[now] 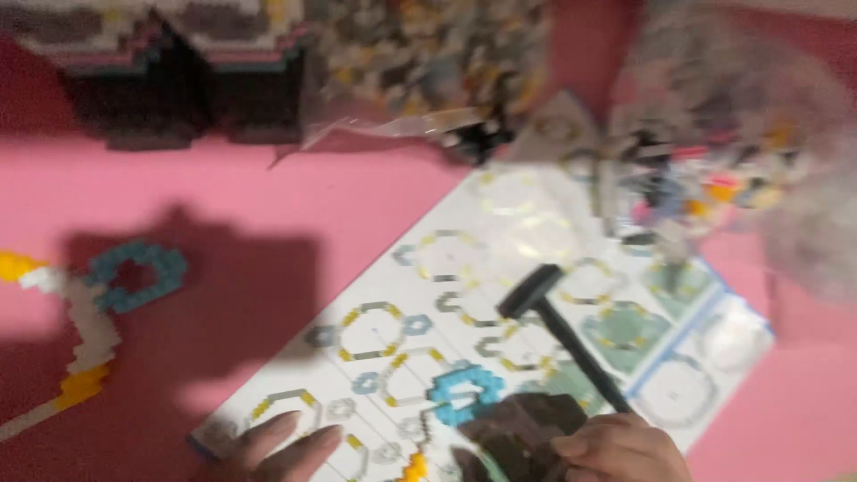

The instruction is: Assembling a structure using small interlocking plastic toy blocks while following printed instructions.

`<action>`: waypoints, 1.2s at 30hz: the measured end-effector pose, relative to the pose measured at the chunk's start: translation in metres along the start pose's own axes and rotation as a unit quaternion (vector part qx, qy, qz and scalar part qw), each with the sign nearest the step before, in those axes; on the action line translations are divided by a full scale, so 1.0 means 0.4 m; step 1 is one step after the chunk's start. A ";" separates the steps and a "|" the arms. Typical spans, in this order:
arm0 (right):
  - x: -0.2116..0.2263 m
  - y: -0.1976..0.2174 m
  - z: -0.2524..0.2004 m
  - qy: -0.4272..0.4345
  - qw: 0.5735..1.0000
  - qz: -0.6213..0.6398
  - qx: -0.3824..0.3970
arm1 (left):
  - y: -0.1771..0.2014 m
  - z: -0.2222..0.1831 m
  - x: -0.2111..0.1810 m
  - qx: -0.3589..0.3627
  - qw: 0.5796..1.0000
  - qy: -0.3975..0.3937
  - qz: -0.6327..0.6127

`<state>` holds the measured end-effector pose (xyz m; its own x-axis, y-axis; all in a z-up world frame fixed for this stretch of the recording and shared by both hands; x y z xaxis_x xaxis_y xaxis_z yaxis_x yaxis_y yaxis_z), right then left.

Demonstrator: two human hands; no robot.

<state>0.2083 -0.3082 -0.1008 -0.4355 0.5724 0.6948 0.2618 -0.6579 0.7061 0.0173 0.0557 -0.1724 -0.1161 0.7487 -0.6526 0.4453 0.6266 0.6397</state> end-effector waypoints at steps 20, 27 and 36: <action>-0.180 0.649 -0.020 -0.266 0.884 -0.155 -0.351 | 0.270 -0.046 -0.346 -0.434 0.804 -0.174 0.366; -0.263 0.652 -0.049 -0.231 0.919 -0.216 -0.236 | 0.274 -0.046 -0.377 -0.441 0.874 -0.072 0.189; -0.315 0.650 0.001 -0.238 0.911 -0.178 -0.284 | 0.273 -0.055 -0.379 -0.438 0.878 -0.066 0.183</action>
<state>0.3315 -0.5511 -0.0046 0.0538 0.8579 0.5109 -0.3702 -0.4581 0.8082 0.0642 0.0155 0.0053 0.0225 0.9389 -0.3436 -0.4285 0.3196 0.8452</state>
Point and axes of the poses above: each hand's wrist, its own z-axis towards the middle knuckle, its own y-axis out of the back of the hand, x = y × z, the point moved 8 cm from there along z, towards the middle knuckle, and after that the axes turned 7 degrees about z, right-handed, at the moved point
